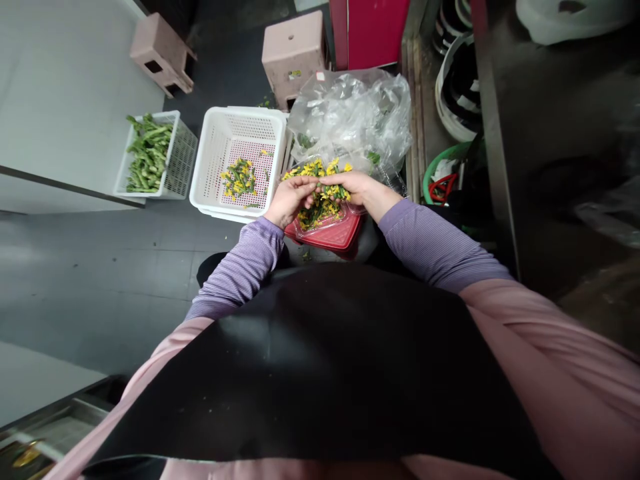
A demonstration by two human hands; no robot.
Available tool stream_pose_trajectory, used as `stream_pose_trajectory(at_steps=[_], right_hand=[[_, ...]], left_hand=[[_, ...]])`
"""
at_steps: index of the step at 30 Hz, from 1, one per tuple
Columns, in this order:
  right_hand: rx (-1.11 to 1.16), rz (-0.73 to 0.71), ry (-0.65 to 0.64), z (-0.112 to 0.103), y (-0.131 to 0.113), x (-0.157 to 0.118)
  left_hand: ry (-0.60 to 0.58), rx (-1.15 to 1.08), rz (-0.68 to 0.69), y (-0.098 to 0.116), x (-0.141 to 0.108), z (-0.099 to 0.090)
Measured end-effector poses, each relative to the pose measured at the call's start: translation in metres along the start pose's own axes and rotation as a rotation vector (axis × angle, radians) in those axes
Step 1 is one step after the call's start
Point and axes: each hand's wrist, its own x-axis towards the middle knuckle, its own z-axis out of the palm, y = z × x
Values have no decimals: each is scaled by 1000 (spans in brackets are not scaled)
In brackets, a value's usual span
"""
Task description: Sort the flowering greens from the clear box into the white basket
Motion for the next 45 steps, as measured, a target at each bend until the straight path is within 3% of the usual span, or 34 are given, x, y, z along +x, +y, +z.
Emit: stream_pose_trajectory(at_steps=[5,11,17,23,26,30,33,37,40,45], right_hand=[[-14,-14,21,-1,-1,2],[-15,-4,10,-1,3,6],[69,9,28,4,4,5],[124,21,63,7,3,1],[114,20,54,6,1,0],[111,-38,79,-2,-4,3],[81,-75,75,-7,-5,6],[17,-81,62,-8,-5,6],[-37,-65,87,-6,-7,3],[-31,-64,130,-4,-9,3]], left_hand=[[-5,24,-29,-4,-5,-4],[2,94,-21,-9,-8,8],[60,225,100,-19,-8,18],[125,362,216,-28,0,12],[112,404,118,-32,4,3],[66,754,1,-38,4,-12],[72,1090,106,-46,1,-15],[-73,1375,207,-55,4,-3],[-133,1467,202,-58,11,8],[-83,1448,166,-60,16,5]])
